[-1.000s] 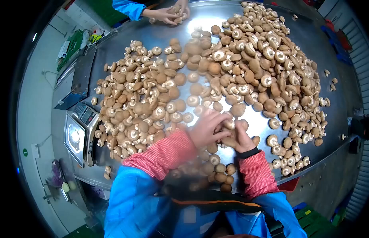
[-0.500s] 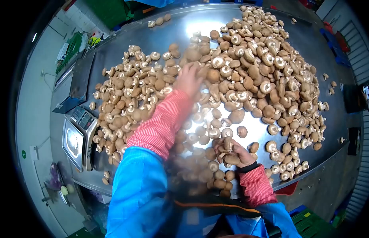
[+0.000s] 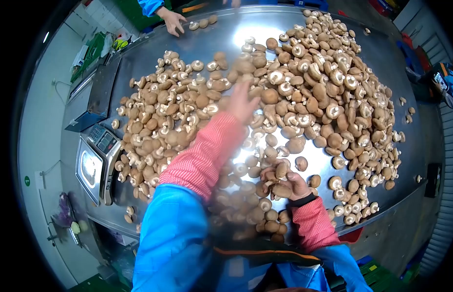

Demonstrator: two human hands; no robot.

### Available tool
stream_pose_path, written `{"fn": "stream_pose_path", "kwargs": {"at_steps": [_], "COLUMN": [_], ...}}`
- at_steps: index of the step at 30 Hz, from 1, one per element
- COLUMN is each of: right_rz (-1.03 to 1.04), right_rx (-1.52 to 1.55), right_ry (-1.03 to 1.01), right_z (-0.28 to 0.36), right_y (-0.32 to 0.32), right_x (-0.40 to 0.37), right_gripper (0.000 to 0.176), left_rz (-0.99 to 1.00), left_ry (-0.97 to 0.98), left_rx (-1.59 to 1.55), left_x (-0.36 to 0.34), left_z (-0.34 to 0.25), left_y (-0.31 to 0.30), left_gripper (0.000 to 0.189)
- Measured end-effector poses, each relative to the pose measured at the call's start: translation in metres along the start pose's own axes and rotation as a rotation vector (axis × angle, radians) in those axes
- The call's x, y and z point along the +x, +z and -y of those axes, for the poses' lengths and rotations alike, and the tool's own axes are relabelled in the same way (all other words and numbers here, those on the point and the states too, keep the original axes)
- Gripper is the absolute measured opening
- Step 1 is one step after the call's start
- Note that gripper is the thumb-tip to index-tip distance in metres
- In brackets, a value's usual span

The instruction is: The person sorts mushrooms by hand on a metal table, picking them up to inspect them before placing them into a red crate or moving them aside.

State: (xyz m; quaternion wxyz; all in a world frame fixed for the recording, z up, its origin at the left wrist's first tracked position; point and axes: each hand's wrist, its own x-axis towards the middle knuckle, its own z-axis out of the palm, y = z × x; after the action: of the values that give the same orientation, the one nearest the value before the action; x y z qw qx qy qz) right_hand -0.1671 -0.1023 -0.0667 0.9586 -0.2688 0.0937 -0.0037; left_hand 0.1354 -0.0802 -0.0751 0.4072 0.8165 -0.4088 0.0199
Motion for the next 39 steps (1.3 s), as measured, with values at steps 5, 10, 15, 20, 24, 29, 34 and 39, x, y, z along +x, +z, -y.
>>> {"fn": "stream_pose_path", "kwargs": {"at_steps": [5,10,15,20,24,29,34,39], "right_rz": [-0.274,-0.181,-0.055,-0.103,-0.100,-0.209,-0.119,-0.198], "right_rx": [0.036,0.050,-0.087,0.059,0.206,0.109,0.052,0.066], "right_ry": [0.051,-0.011,-0.033,0.028,0.070,0.063,0.123,0.189], "right_z": [-0.022,0.005,0.002,-0.010,-0.013,-0.025,-0.021,-0.012], "right_y": [-0.038,-0.016,-0.003,-0.019,-0.023,-0.019,-0.007,0.019], "right_x": [-0.008,-0.006,0.002,-0.011,-0.017,-0.015,-0.011,-0.018], "right_gripper": [0.062,0.083,0.092,0.087,0.071,0.067,0.069,0.075], "left_rz": [0.096,0.494,0.592,0.228,0.118,0.289,-0.115,0.098], "left_ry": [-0.296,-0.361,-0.125,0.095,0.117,0.145,-0.182,-0.206], "left_rx": [-0.315,-0.770,-0.579,-0.130,0.514,0.453,-0.024,0.270], "left_x": [-0.007,-0.084,-0.122,-0.075,-0.020,-0.015,0.044,0.103], "left_z": [-0.010,-0.078,-0.105,-0.051,0.025,0.009,0.011,0.008], "left_y": [0.000,-0.066,-0.081,-0.065,-0.055,-0.068,-0.054,-0.027], "left_gripper": [0.047,0.033,0.026,0.033,0.038,0.034,0.030,0.062]}}
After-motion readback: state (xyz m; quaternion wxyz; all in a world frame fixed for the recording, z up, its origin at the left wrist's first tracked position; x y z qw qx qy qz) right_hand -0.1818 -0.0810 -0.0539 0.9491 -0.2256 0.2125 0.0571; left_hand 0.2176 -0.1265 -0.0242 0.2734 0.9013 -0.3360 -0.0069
